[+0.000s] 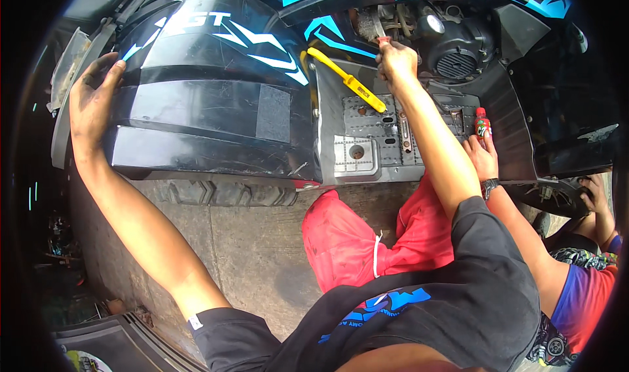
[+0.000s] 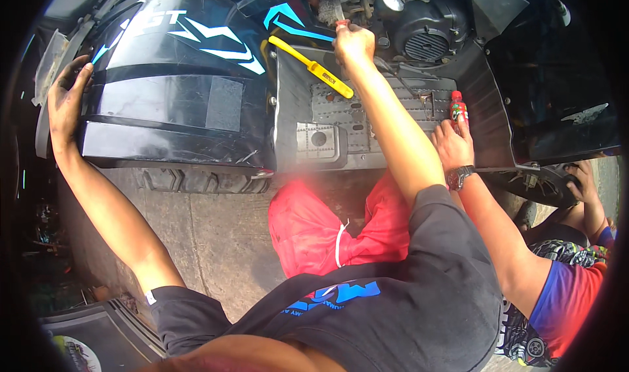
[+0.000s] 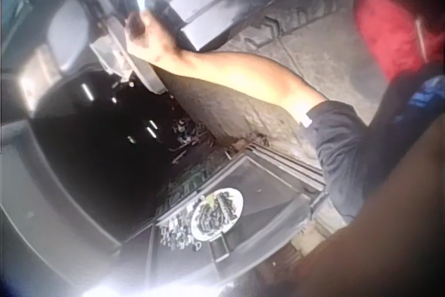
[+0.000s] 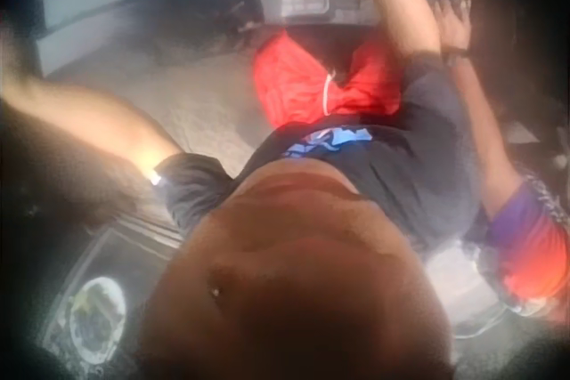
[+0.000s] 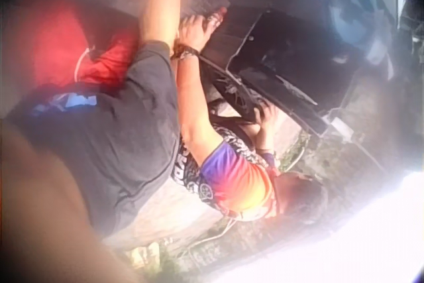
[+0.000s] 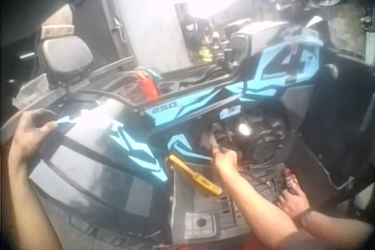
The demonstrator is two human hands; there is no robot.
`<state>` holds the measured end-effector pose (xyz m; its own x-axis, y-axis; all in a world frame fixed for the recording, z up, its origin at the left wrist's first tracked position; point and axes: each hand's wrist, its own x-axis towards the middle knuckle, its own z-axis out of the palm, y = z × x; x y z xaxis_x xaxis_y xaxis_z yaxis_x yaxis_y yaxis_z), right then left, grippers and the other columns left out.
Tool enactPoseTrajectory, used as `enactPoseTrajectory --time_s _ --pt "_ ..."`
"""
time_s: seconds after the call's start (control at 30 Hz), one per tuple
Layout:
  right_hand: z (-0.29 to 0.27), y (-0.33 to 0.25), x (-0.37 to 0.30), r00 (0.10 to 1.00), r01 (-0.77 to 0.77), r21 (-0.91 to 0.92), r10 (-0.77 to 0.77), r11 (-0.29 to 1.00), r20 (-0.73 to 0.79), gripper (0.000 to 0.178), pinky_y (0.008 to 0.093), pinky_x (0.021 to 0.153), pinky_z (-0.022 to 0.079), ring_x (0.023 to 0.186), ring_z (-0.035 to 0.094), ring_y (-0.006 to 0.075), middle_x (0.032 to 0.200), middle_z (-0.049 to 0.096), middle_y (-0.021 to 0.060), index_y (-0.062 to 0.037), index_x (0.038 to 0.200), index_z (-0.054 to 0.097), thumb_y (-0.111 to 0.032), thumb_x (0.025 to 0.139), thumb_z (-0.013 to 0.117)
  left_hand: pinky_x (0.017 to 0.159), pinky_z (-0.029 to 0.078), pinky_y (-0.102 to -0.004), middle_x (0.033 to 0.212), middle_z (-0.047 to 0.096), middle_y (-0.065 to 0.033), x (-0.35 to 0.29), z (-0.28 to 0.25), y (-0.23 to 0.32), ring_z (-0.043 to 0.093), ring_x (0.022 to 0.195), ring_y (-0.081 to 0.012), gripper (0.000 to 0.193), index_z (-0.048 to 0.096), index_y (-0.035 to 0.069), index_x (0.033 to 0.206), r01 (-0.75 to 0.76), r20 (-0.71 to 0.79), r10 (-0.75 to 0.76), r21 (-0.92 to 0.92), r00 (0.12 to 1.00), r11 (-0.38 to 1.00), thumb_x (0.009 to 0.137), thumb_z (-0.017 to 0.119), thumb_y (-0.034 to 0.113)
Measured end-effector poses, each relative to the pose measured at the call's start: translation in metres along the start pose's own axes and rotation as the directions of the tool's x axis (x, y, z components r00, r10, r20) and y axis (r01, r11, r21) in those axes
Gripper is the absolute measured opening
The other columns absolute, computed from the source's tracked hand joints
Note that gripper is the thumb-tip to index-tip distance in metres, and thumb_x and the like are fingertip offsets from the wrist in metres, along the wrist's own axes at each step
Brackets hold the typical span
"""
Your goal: The person cleans and scrapes parts of an all-terrain vehicle using a wire brush and a screwdriver, while another person assists by holding a bottle.
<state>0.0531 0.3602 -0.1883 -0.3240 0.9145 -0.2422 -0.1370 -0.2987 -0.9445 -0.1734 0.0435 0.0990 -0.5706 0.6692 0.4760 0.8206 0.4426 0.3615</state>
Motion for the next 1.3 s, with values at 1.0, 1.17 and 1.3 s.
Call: enactPoseTrajectory --time_s 1.0,1.17,1.3 --pt "0.001 -0.013 0.04 0.953 0.181 -0.793 -0.304 0.582 -0.006 0.037 0.0353 0.064 0.053 0.072 0.07 0.0281 0.083 0.07 0.02 0.0031 0.1 0.069 -0.03 0.086 0.061 0.084 0.043 -0.0246 0.1 0.066 -0.0088 -0.01 0.002 -0.002 0.058 0.093 -0.014 0.043 0.063 -0.003 0.116 0.073 0.011 -0.076 0.158 0.997 0.985 0.088 0.068 0.028" --pt "0.026 0.002 0.074 0.933 -0.077 -0.285 -0.032 0.955 -0.358 0.022 0.0315 0.046 0.044 0.051 0.058 0.0172 0.072 0.064 0.0106 -0.0033 0.091 0.067 -0.024 0.089 0.062 0.08 0.044 -0.025 0.097 0.066 -0.007 0.006 -0.004 -0.003 0.057 0.09 -0.0129 0.04 0.064 0.0 0.116 0.06 0.045 -0.068 0.153 0.997 0.986 0.087 0.067 0.028" --pt "0.016 0.012 0.031 0.994 0.028 -0.158 -0.044 0.987 -0.097 0.023 0.0274 0.041 0.044 0.048 0.054 0.012 0.068 0.06 0.0054 -0.003 0.111 0.058 -0.019 0.095 0.054 0.08 0.044 -0.0255 0.098 0.066 -0.0069 0.008 -0.009 -0.01 0.057 0.089 -0.0129 0.04 0.065 -0.001 0.114 0.081 0.055 -0.09 0.142 0.994 0.987 0.087 0.067 0.028"
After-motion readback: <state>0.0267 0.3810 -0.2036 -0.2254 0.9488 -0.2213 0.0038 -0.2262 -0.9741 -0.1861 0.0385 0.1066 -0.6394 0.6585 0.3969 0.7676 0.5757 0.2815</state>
